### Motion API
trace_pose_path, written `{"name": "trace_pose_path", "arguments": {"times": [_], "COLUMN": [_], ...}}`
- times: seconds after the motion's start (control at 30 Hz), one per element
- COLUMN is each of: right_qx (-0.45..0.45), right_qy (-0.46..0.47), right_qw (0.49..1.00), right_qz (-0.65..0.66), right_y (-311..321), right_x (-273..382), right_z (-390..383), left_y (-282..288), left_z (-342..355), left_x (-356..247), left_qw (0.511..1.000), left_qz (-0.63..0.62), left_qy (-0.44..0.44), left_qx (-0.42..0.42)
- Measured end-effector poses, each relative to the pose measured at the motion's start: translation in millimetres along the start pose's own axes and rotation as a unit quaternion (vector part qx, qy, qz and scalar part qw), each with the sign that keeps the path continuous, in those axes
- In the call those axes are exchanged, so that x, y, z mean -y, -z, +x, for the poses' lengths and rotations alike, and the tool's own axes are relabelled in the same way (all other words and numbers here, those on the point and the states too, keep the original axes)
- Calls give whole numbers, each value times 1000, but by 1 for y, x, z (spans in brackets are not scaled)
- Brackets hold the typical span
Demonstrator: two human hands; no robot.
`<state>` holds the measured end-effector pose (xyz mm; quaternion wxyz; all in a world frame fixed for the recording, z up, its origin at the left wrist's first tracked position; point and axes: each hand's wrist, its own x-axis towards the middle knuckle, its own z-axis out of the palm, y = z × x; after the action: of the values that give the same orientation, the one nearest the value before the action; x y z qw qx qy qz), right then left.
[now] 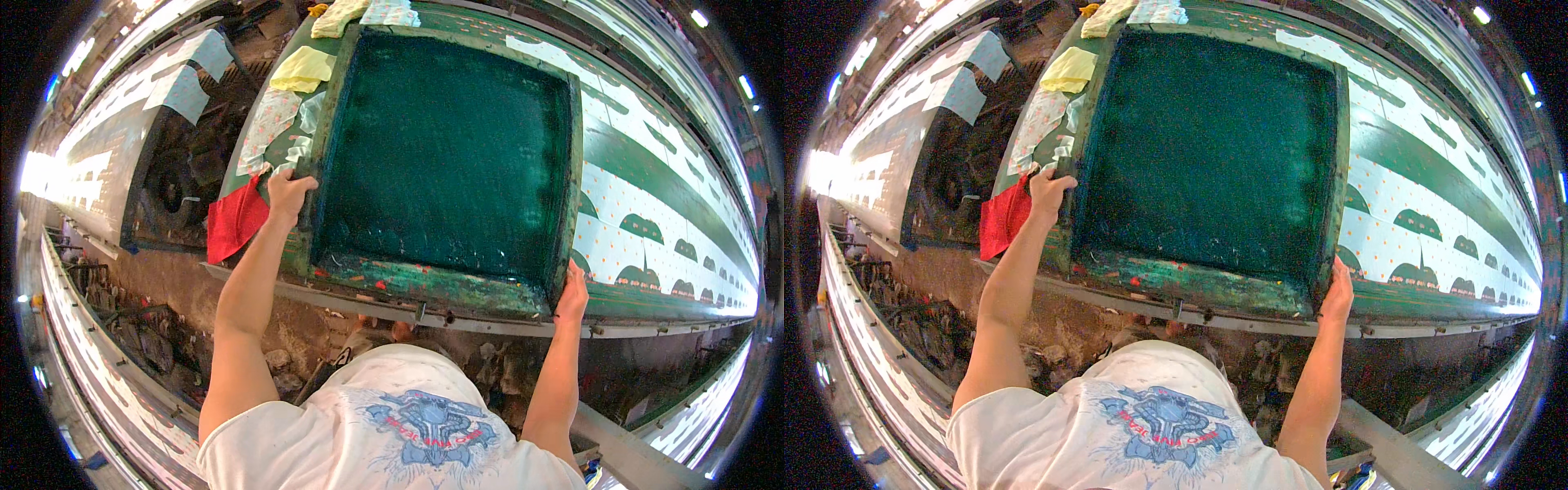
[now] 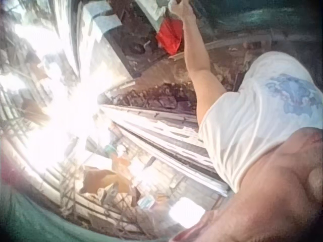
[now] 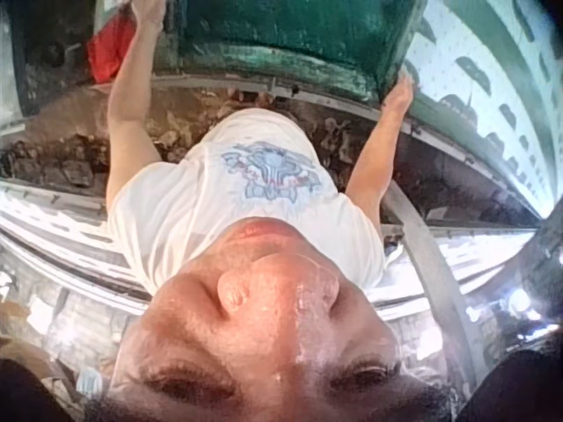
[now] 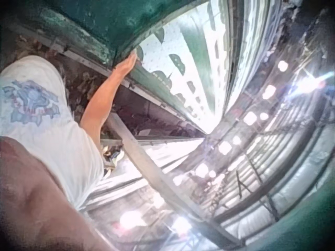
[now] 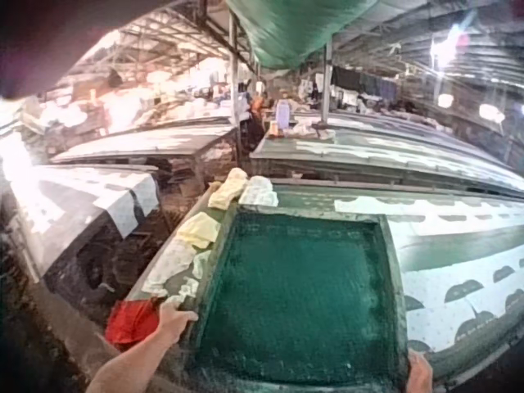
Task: The person pours green ink into a screen printing frame and spreads it along the edge. They then carry the frame to a conveyor table and place it down. Finally, they retrieve a roll of tape and apply a strip along the edge of the frame.
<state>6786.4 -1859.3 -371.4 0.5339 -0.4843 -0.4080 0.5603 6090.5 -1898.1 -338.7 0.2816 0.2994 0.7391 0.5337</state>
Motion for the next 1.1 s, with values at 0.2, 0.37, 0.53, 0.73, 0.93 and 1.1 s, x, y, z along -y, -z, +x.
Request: {"name": "trace_pose_path", "arguments": {"times": [0.2,0.37,0.53,0.73,0.93,1.1], "right_qx": [-1,-2,-38,-9,-2,-91], "right_qy": [-13,-21,-64,-78,-121,-162], "right_qw": [1000,997,995,996,988,964], "right_qz": [-12,-77,-63,-37,-98,-190], "right_y": [11,25,27,34,38,32], "right_x": [-5,0,10,24,34,35], "right_z": [-1,4,7,8,12,11], "left_y": [0,-11,-28,-40,-37,-44], "left_z": [-5,-8,-27,-35,-19,-11], "left_x": [21,19,6,-1,35,46], "left_qw": [999,999,999,998,996,990], "left_qz": [0,1,24,61,75,113], "left_qy": [46,36,8,-14,-57,-80], "left_qx": [13,29,33,25,3,2]}}
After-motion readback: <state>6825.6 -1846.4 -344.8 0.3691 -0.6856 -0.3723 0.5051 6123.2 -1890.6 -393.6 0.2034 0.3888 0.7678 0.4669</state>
